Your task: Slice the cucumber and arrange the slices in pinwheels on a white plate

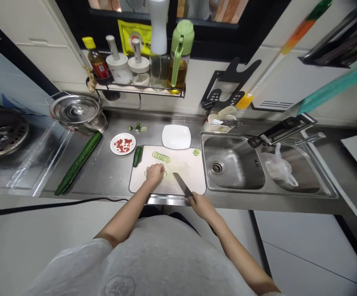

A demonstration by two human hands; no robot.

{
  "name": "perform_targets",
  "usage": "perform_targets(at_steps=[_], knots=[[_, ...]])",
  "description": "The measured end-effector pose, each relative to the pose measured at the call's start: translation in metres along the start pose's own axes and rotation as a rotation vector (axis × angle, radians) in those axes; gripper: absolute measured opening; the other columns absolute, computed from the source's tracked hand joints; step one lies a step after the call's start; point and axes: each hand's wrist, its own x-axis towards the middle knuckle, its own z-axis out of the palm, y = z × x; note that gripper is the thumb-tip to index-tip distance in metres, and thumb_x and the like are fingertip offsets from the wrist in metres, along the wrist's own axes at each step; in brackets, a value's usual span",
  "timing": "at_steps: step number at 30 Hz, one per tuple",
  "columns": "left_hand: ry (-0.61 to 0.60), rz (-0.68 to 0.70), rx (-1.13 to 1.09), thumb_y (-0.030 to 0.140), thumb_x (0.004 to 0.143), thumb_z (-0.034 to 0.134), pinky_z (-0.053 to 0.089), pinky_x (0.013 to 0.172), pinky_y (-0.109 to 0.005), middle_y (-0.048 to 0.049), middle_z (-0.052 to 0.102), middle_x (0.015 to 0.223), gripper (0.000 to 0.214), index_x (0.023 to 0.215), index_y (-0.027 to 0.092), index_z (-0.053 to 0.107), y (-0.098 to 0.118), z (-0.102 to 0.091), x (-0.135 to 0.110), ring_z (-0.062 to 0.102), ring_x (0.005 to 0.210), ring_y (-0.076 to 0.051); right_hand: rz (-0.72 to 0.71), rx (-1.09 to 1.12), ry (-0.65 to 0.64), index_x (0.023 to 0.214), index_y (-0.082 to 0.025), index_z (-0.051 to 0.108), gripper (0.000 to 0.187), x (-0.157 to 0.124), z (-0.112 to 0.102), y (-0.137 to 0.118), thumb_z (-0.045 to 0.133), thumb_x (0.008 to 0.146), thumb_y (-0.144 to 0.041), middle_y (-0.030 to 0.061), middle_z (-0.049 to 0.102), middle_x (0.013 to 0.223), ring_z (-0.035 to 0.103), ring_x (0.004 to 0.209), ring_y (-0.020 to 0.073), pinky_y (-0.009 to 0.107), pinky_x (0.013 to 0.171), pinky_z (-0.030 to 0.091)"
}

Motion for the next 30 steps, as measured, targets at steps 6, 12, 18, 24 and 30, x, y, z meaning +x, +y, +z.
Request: perform_targets(at_steps=[6, 12, 18, 24, 30], knots=[[-0.019, -0.053, -0.123, 0.021, 0.079, 0.054, 0.035, 0.084, -0.032, 0.0009, 0.068, 0.085, 0.008, 0.085, 0.024, 0.059, 0.001, -0.006, -0.008, 0.059, 0.084, -0.017, 0.031, 0.008, 0.023, 0.104, -0.016, 0.057, 0.028, 0.001, 0.000, 0.008, 0.034, 0.096, -0.030, 0.0108, 0.068, 0.093, 0.061, 0.088, 0.0195, 0.025, 0.062, 0.027], [0.044, -0.197, -0.173, 0.027, 0.079, 0.058, 0.036, 0.076, -0.027, 0.0033, 0.069, 0.087, 0.008, 0.087, 0.025, 0.061, -0.035, -0.020, -0.025, 0.060, 0.081, -0.014, 0.008, 0.009, 0.020, 0.103, -0.016, 0.058, 0.028, 0.007, 0.001, 0.007, 0.035, 0.096, -0.031, 0.0110, 0.067, 0.092, 0.061, 0.085, 0.0194, 0.025, 0.062, 0.028], [0.079, -0.281, -0.129, 0.024, 0.080, 0.057, 0.037, 0.077, -0.026, 0.0021, 0.070, 0.089, 0.012, 0.092, 0.025, 0.061, -0.066, -0.023, -0.024, 0.060, 0.086, -0.015, -0.010, 0.004, 0.020, 0.104, -0.016, 0.058, 0.029, 0.012, 0.001, 0.005, 0.035, 0.096, -0.031, 0.0103, 0.068, 0.094, 0.061, 0.086, 0.0185, 0.025, 0.064, 0.029], [0.108, -0.230, -0.040, 0.022, 0.083, 0.054, 0.038, 0.081, -0.029, -0.0010, 0.068, 0.092, 0.013, 0.092, 0.024, 0.063, -0.065, -0.020, -0.020, 0.059, 0.090, -0.018, -0.014, -0.004, 0.023, 0.105, -0.016, 0.058, 0.030, 0.014, 0.000, 0.005, 0.034, 0.096, -0.032, 0.0112, 0.068, 0.096, 0.062, 0.088, 0.0196, 0.025, 0.065, 0.029], [0.192, -0.206, 0.045, 0.031, 0.083, 0.054, 0.038, 0.089, -0.036, -0.0076, 0.064, 0.103, 0.017, 0.089, 0.024, 0.069, -0.056, -0.021, -0.020, 0.053, 0.104, -0.025, -0.002, 0.012, 0.034, 0.103, -0.016, 0.057, 0.029, 0.013, -0.001, 0.008, 0.033, 0.096, -0.031, 0.0107, 0.068, 0.094, 0.062, 0.087, 0.0201, 0.025, 0.063, 0.029]])
